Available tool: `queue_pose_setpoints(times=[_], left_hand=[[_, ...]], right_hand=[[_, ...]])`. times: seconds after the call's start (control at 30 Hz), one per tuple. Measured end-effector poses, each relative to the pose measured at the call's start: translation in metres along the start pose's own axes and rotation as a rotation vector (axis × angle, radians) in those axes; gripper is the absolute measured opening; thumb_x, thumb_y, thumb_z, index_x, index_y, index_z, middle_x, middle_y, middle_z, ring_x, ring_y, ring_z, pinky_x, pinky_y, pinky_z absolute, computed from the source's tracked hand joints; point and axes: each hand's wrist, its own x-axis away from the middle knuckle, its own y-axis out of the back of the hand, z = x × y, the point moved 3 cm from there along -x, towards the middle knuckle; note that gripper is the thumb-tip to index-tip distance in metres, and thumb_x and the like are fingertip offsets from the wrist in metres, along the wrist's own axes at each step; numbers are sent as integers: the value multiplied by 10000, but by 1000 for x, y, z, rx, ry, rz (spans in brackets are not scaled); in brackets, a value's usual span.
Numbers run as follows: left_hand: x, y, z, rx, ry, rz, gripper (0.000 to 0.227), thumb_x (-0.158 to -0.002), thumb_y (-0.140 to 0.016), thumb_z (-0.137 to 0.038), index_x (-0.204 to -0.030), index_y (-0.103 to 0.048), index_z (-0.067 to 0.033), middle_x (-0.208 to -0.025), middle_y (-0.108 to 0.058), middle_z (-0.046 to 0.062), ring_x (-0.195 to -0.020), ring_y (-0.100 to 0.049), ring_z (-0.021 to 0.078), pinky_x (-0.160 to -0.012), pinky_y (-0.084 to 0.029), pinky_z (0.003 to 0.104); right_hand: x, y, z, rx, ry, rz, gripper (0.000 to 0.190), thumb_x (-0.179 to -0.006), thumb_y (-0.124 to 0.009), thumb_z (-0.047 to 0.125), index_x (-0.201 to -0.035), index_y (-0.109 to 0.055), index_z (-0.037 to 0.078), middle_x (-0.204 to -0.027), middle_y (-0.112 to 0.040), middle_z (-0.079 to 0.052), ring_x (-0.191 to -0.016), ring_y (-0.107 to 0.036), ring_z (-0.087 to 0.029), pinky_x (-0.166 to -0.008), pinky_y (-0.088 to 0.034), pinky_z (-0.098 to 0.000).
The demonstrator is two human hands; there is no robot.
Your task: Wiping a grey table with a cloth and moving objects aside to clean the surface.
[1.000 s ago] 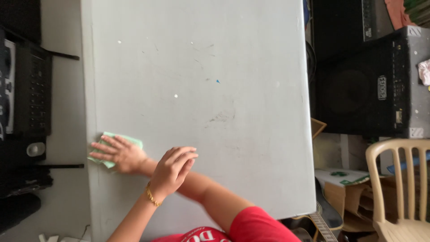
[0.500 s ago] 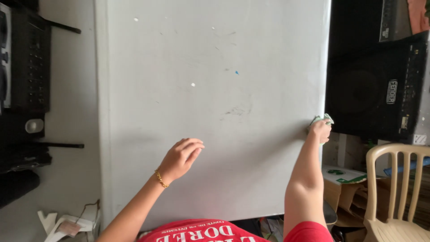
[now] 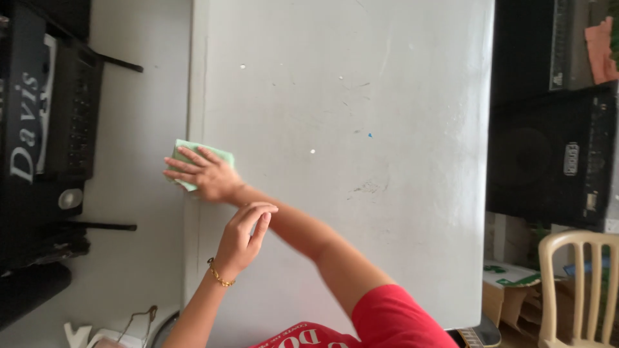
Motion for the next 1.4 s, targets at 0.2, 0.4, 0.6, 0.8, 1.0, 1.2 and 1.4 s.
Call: queue_pose_setpoints(times=[0.2, 0.4, 0.6, 0.8, 1.0, 1.2, 1.4], left_hand=[[-34, -43, -11, -64, -86, 70, 158, -1015, -595, -129, -1116, -688, -51, -1135, -719, 66, -1014, -689, 265, -869, -560, 381], [-27, -52, 13, -71, -58, 209, 171, -995, -594, -146, -1121, -692, -82, -1119, -736, 38, -1011, -699, 254, -870, -561, 380], [-21, -33, 20, -46, 51, 173, 183, -1020, -575, -149, -1120, -706, -69, -1087, -744, 61, -983, -720, 255, -825, -583, 360], [-27, -29, -9, -34, 49, 170, 180, -1010, -579, -136, -1103, -712, -59, -1046, -747, 71, -902, -721, 241, -788, -586, 359], [-22, -32, -30, -122, -112, 241, 168, -1003, -590, -135, -1086, -710, -50, -1019, -746, 66, -939, -708, 263, -828, -565, 386], [5, -47, -30, -77, -69, 362, 178, -1004, -572, -140, -1076, -718, -68, -1011, -756, 49, -938, -719, 238, -815, -574, 362], [26, -79, -50, -31, -138, 587, 156, -994, -587, -129, -1064, -720, -86, -1005, -763, 38, -954, -723, 240, -827, -572, 368]], right_hand=[[218, 112, -332, 314, -401, -88, 619, -1042, -518, 269, -1621, -312, 347, -1738, -234, 32, -1588, -286, -260, -1306, -165, -516], [537, 216, -369, 189, -1987, -417, 528, -912, -610, 334, -1401, -610, 132, -1514, -558, -71, -1342, -597, -311, -1142, -443, -532], [436, 145, -475, 649, -1830, 65, 593, -1052, -513, 387, -1548, -430, 72, -1722, -185, -184, -1585, -209, -418, -1218, -148, -684], [13, 59, -220, 634, -629, -149, 749, -972, -569, 203, -1640, -304, 415, -1714, -286, 24, -1570, -274, -265, -1261, -198, -594], [57, 71, -190, 116, -207, 47, 661, -959, -591, 281, -1558, -328, 371, -1669, -274, 45, -1548, -250, -245, -1280, -187, -523], [441, 145, -325, 292, -1128, -331, 667, -964, -509, 228, -1612, -361, 170, -1681, -326, -75, -1563, -257, -271, -1254, -175, -527], [724, 101, -151, 352, -2255, -579, 444, -1076, -426, 435, -1411, -614, 212, -1430, -630, -35, -1369, -532, -277, -1125, -398, -467]])
